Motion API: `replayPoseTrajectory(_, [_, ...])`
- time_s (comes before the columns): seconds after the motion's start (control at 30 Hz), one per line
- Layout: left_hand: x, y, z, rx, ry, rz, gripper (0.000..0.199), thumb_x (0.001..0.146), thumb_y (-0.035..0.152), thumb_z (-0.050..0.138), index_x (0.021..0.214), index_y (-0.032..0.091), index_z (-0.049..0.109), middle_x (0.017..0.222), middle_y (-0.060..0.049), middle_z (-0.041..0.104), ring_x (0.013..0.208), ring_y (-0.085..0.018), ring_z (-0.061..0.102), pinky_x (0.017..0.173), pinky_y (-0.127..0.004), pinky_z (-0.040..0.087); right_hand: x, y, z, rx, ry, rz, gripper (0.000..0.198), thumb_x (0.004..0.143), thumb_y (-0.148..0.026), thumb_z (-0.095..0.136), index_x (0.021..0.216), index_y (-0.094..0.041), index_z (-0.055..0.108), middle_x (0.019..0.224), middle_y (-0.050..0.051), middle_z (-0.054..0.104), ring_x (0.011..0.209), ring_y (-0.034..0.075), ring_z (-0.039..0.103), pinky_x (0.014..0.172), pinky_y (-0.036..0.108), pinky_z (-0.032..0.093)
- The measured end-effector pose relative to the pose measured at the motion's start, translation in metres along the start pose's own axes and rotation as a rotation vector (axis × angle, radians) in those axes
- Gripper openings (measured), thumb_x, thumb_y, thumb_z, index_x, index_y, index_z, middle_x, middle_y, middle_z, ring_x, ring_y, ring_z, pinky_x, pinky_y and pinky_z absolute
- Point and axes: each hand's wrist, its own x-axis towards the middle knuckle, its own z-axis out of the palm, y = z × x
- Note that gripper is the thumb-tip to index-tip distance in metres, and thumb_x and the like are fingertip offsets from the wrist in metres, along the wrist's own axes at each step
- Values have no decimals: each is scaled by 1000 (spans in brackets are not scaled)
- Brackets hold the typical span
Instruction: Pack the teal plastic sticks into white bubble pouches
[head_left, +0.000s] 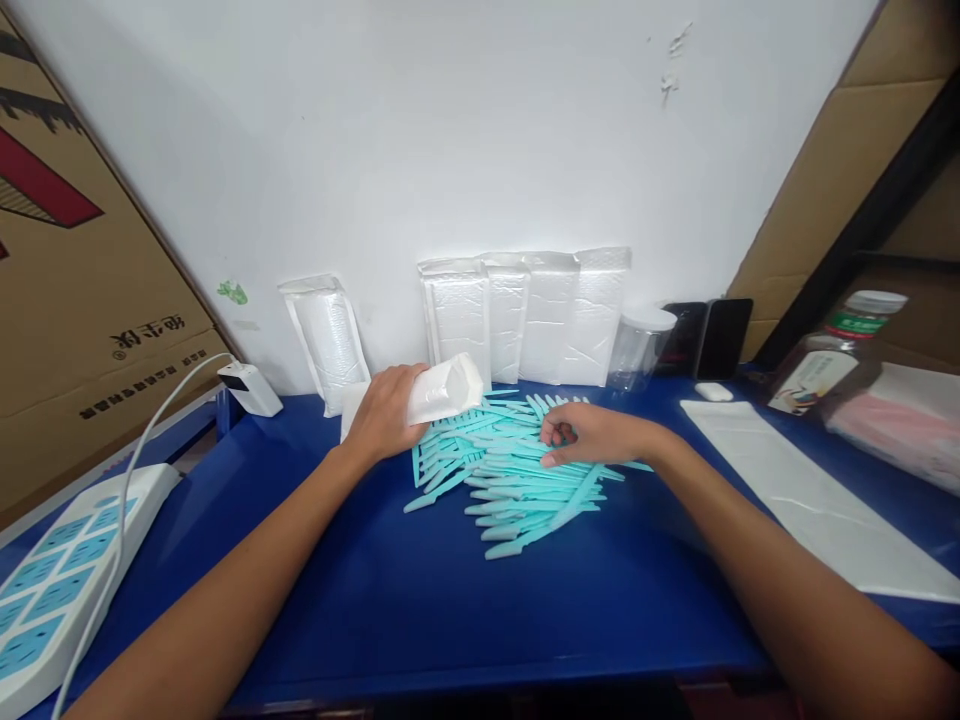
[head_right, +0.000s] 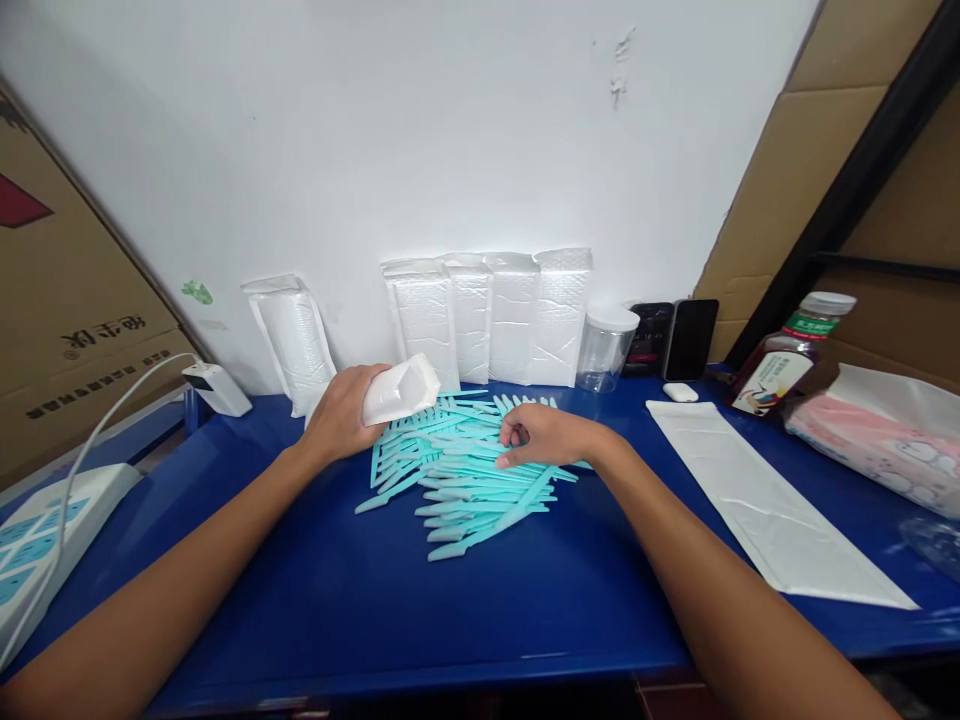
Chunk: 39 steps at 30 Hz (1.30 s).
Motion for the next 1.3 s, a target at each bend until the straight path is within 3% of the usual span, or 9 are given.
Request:
replayPoseTrajectory(0.23, [3, 5, 0, -13, -79, 46, 62, 84, 30, 61, 143, 18, 47, 128, -15, 65, 117, -35, 60, 102, -49, 45, 8, 2, 4, -5, 233, -82, 47, 83, -66, 72, 74, -22, 61, 77, 2, 63, 70, 19, 52, 64, 31, 38])
replayPoseTrajectory(0.43, [2, 2, 1, 83, -137, 0, 61, 81, 25, 60, 141, 16, 50, 123, -15, 65, 114, -35, 59, 99, -48, 45, 5, 2, -1, 28, 293, -95, 40, 98, -58, 57, 81, -23, 61, 79, 4, 71, 72, 22, 60, 68, 34, 44])
replayPoseTrajectory(0.67, [2, 0, 0, 200, -155, -49, 55, 82, 22, 58, 136, 14, 55, 115, -16, 66, 105, -35, 59, 91, -48, 45, 3, 5, -14, 18, 389, -46, 41, 99, -56, 53, 74, -24, 54, 70, 3, 66, 66, 20, 61, 69, 34, 47])
replayPoseTrajectory(0.83, [0, -1, 0, 219, -164, -38, 55, 82, 22, 58, 136, 13, 56, 113, -17, 66, 105, -36, 59, 90, -48, 44, 4, 8, -16, 81, 507, -91, 44, 98, -61, 51, 76, -23, 54, 69, 2, 63, 64, 18, 57, 67, 33, 45])
replayPoseTrajectory(1.03, [2, 9, 2, 212, -170, 6, 59, 82, 25, 59, 139, 12, 54, 116, -17, 65, 106, -36, 58, 92, -49, 44, 10, 8, -7, 66, 516, -111, 45, 98, -62, 51, 79, -22, 59, 75, 3, 68, 70, 19, 57, 71, 33, 42])
replayPoseTrajectory(1.3, [3, 41, 2, 140, -186, 82, 63, 78, 23, 61, 140, 12, 53, 119, -17, 64, 108, -36, 56, 94, -50, 44, 17, -17, 17, 187, 476, -124, 43, 97, -64, 56, 87, -22, 64, 77, 3, 74, 76, 22, 63, 78, 35, 45])
